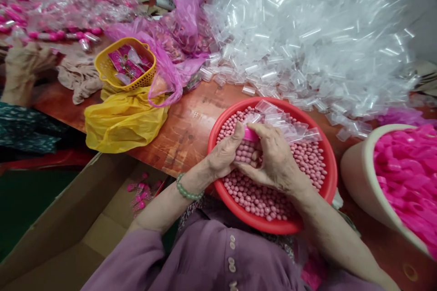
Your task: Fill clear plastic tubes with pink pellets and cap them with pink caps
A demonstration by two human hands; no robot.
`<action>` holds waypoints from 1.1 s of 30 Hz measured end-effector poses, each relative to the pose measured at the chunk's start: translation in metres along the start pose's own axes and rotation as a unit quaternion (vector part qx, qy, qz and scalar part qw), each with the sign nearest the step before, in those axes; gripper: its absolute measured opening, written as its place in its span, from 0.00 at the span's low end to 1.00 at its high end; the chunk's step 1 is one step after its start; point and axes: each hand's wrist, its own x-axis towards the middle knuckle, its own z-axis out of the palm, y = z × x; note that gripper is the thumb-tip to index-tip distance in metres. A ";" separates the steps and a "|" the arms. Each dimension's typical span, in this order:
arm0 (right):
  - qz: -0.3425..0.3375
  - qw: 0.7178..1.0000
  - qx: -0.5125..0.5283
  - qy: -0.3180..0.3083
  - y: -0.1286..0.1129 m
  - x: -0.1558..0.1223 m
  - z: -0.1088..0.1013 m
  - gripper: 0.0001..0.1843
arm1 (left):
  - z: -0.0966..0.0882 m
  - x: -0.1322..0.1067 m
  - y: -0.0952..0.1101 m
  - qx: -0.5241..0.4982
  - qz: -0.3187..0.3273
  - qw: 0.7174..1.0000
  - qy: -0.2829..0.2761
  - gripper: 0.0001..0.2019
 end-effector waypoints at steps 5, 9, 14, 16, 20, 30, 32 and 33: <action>-0.033 0.998 -0.057 0.013 0.001 0.000 -0.002 0.34 | 0.008 0.005 0.009 0.009 -0.034 0.999 -0.027 0.33; -0.036 0.996 -0.077 0.025 0.002 0.001 -0.005 0.32 | 0.018 0.011 0.006 0.034 0.004 0.997 0.074 0.23; -0.040 0.995 -0.088 0.032 0.003 -0.002 -0.008 0.32 | 0.029 0.013 0.001 0.077 0.110 0.978 0.159 0.14; -0.044 0.994 -0.096 0.038 0.003 -0.003 -0.009 0.33 | 0.030 0.013 0.001 0.089 0.081 0.981 0.150 0.16; -0.042 0.996 -0.080 0.013 0.007 -0.002 -0.011 0.36 | 0.027 0.016 0.002 0.047 0.046 0.988 0.137 0.16; -0.013 0.996 0.087 -0.019 0.018 -0.001 -0.016 0.36 | 0.021 0.002 0.021 -0.057 -0.068 0.996 -0.027 0.29; -0.012 0.996 0.083 -0.028 0.020 0.000 -0.014 0.36 | 0.017 0.002 0.022 -0.048 -0.067 0.996 -0.031 0.30; -0.012 0.996 0.079 -0.030 0.020 0.000 -0.012 0.36 | 0.016 0.002 0.021 -0.043 -0.063 0.997 -0.028 0.30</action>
